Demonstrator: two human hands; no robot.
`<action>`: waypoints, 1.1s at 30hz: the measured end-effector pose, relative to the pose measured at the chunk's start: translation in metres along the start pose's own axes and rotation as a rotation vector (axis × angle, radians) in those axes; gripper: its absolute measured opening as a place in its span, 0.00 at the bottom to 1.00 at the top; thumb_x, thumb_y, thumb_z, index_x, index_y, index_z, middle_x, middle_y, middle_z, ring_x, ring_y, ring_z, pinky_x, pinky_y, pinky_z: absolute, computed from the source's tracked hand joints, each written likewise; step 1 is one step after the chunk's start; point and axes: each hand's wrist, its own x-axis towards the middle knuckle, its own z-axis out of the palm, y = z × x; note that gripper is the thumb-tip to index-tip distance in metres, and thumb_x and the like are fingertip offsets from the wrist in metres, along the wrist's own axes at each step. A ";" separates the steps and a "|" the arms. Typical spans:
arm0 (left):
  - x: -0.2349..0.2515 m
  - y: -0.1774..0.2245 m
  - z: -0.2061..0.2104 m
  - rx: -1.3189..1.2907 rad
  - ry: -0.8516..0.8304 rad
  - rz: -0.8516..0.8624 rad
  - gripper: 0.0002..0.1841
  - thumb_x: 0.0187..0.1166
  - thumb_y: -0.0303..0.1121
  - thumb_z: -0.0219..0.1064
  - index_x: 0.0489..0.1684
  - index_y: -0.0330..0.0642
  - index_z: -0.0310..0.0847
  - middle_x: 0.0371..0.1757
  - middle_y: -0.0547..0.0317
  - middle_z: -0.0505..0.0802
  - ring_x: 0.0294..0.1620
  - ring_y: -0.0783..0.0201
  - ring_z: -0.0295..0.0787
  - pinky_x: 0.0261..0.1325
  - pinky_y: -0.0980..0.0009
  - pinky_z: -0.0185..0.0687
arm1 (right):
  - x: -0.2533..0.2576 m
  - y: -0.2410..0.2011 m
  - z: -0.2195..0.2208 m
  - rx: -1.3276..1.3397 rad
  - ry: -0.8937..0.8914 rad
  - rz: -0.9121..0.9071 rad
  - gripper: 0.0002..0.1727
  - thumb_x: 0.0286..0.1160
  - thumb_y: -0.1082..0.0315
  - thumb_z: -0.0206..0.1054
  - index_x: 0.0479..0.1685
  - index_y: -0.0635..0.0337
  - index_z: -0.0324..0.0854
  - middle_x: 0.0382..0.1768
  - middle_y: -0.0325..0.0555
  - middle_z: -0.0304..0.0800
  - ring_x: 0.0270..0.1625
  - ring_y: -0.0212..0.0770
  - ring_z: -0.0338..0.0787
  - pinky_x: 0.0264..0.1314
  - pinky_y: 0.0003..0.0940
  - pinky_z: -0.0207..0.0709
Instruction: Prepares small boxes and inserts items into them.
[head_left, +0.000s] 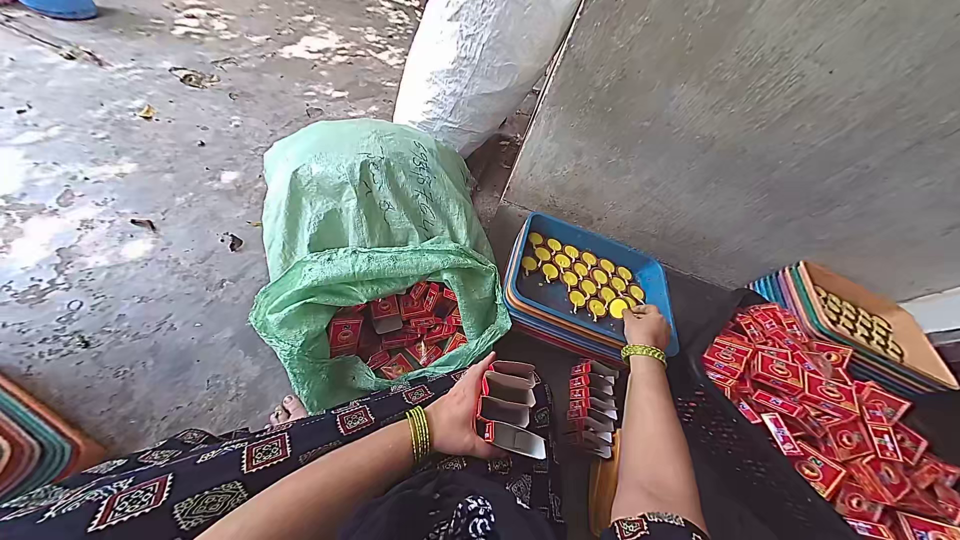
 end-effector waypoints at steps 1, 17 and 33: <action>0.000 0.000 0.000 0.003 0.007 0.003 0.81 0.37 0.60 0.91 0.92 0.29 0.33 0.86 0.34 0.68 0.89 0.53 0.63 0.91 0.59 0.59 | -0.012 0.001 -0.004 0.068 0.056 -0.108 0.18 0.78 0.59 0.71 0.59 0.62 0.87 0.52 0.59 0.93 0.59 0.58 0.91 0.67 0.60 0.77; -0.004 0.005 0.002 0.047 0.018 0.059 0.80 0.38 0.58 0.92 0.92 0.27 0.33 0.84 0.31 0.69 0.88 0.51 0.65 0.90 0.60 0.60 | -0.232 -0.047 -0.054 0.423 -0.121 -1.288 0.11 0.72 0.58 0.79 0.50 0.44 0.95 0.47 0.31 0.96 0.58 0.34 0.89 0.70 0.43 0.78; 0.000 0.010 -0.003 0.014 -0.010 -0.056 0.80 0.36 0.56 0.92 0.93 0.30 0.33 0.85 0.32 0.67 0.88 0.51 0.64 0.89 0.61 0.61 | 0.018 -0.038 0.041 -0.279 -0.295 0.110 0.40 0.68 0.43 0.77 0.69 0.71 0.81 0.73 0.66 0.81 0.80 0.60 0.78 0.81 0.60 0.67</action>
